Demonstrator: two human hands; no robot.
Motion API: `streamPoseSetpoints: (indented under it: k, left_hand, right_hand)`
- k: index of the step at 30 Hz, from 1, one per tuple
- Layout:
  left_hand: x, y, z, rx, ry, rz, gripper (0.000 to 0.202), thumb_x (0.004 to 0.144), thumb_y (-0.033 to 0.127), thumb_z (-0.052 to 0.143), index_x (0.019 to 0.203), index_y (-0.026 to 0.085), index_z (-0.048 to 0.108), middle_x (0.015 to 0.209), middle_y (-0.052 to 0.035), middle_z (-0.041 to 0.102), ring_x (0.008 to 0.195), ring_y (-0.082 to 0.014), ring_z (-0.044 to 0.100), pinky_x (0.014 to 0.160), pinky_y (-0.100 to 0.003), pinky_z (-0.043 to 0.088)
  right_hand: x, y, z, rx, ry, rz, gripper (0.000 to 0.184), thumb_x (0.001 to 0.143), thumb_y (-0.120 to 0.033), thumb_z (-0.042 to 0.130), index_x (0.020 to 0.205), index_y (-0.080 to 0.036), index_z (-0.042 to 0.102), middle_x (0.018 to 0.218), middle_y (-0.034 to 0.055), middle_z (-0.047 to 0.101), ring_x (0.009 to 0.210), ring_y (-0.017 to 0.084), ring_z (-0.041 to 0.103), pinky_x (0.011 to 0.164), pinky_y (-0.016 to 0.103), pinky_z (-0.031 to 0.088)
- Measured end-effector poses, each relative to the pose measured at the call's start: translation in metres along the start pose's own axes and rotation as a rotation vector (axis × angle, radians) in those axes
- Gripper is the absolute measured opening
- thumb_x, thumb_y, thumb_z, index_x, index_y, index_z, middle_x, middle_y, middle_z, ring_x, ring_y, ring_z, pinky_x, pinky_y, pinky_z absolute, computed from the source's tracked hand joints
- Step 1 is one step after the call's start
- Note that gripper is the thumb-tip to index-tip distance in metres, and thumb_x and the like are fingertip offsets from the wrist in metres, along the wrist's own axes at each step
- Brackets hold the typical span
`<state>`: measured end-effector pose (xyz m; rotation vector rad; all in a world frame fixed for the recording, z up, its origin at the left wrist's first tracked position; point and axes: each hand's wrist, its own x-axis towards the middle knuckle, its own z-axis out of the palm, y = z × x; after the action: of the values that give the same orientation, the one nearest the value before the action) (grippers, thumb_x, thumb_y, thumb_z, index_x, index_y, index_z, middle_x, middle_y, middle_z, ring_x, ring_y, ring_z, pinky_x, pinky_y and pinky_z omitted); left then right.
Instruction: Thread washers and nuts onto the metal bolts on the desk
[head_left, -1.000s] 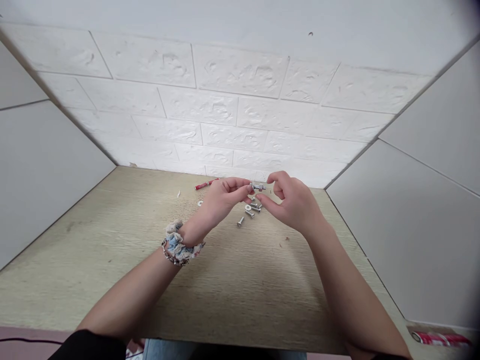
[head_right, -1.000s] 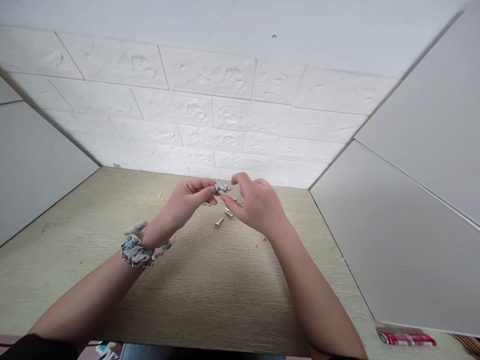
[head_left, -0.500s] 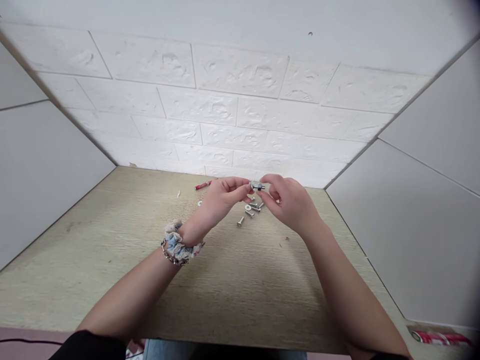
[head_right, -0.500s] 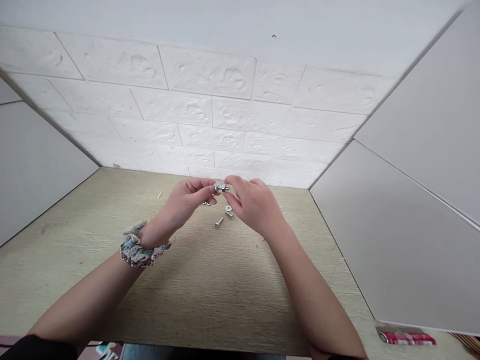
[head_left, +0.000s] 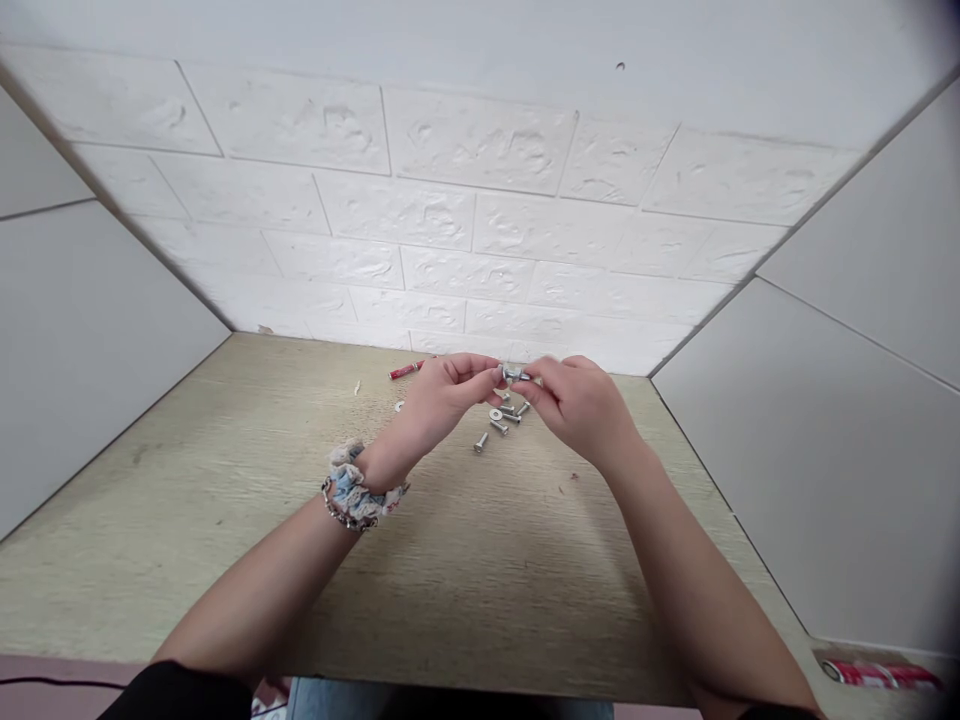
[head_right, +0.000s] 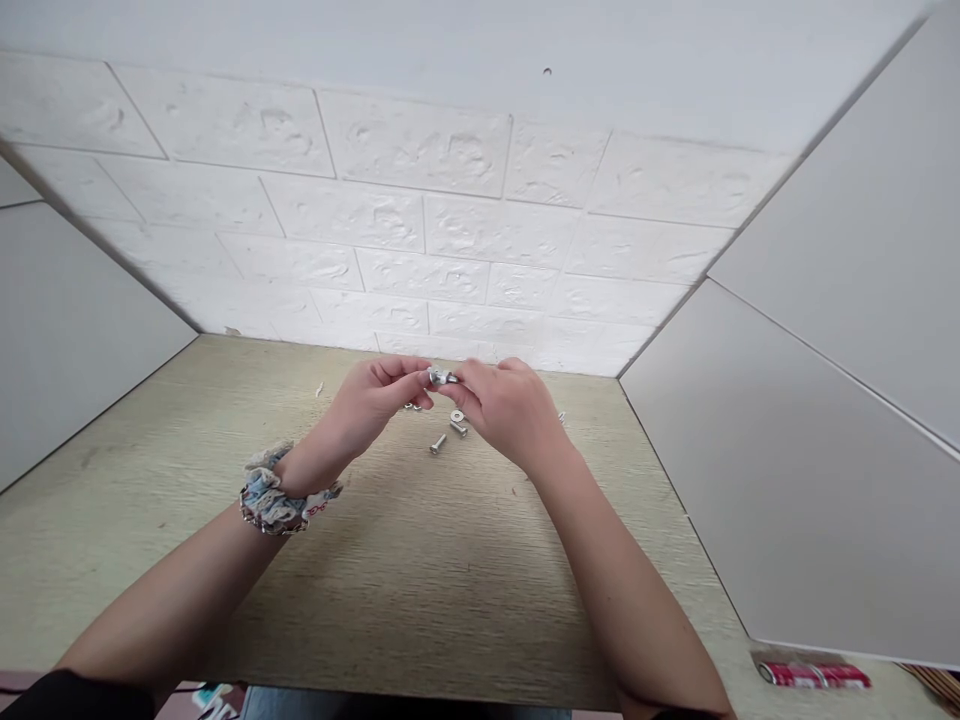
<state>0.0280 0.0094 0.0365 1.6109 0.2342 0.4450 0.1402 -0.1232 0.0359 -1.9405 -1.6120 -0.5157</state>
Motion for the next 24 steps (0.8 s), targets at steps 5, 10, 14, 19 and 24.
streamPoseSetpoints:
  k: [5,10,14,19,24]
  left_hand:
    - [0.0005,-0.0013,-0.0003,-0.007,-0.007,0.004,0.018,0.075,0.030,0.061,0.080,0.013,0.065,0.073,-0.0026,0.065,0.063,-0.0078,0.056,0.065,-0.022,0.046]
    - [0.0002,-0.0003,0.0003,-0.016,-0.009,0.005,0.017,0.076,0.028,0.060,0.081,0.012,0.065,0.071,-0.0025,0.064,0.062,-0.0077,0.056,0.065,-0.022,0.045]
    - [0.0003,-0.0005,0.0005,-0.018,-0.008,0.004,0.016,0.076,0.027,0.059,0.080,0.012,0.065,0.072,-0.0028,0.065,0.063,-0.0077,0.056,0.065,-0.022,0.045]
    - [0.0005,-0.0022,0.0013,-0.022,0.005,-0.013,0.016,0.074,0.027,0.062,0.080,0.012,0.065,0.071,-0.0023,0.064,0.061,-0.0073,0.055,0.064,-0.021,0.044]
    - [0.0002,-0.0010,0.0011,-0.003,0.022,0.007,0.015,0.075,0.027,0.060,0.075,0.012,0.064,0.067,-0.0007,0.060,0.056,-0.0057,0.049,0.059,-0.020,0.040]
  right_hand:
    - [-0.0030,0.0053,-0.0002,0.042,-0.109,-0.004,0.059,0.091,-0.052,0.011,0.047,-0.018,0.030,0.041,-0.0021,0.034,0.041,0.009,0.022,0.053,0.027,0.026]
    - [-0.0024,0.0001,-0.0002,-0.011,0.106,-0.013,0.037,0.085,-0.052,0.038,0.080,-0.018,0.052,0.052,-0.0032,0.045,0.046,0.010,0.037,0.056,0.025,0.033]
    - [-0.0006,-0.0003,0.0008,-0.047,0.096,-0.072,0.036,0.090,-0.041,0.033,0.071,-0.018,0.053,0.052,-0.0016,0.049,0.048,0.010,0.040,0.059,0.026,0.033]
    - [-0.0033,0.0054,-0.0015,0.005,0.021,-0.039,0.064,0.089,-0.056,0.004,0.046,-0.017,0.031,0.039,-0.0016,0.036,0.039,0.008,0.024,0.051,0.027,0.027]
    - [-0.0022,-0.0001,-0.0006,-0.024,0.148,-0.070,0.031,0.085,-0.047,0.042,0.081,-0.017,0.052,0.052,-0.0038,0.047,0.046,0.010,0.039,0.060,0.026,0.036]
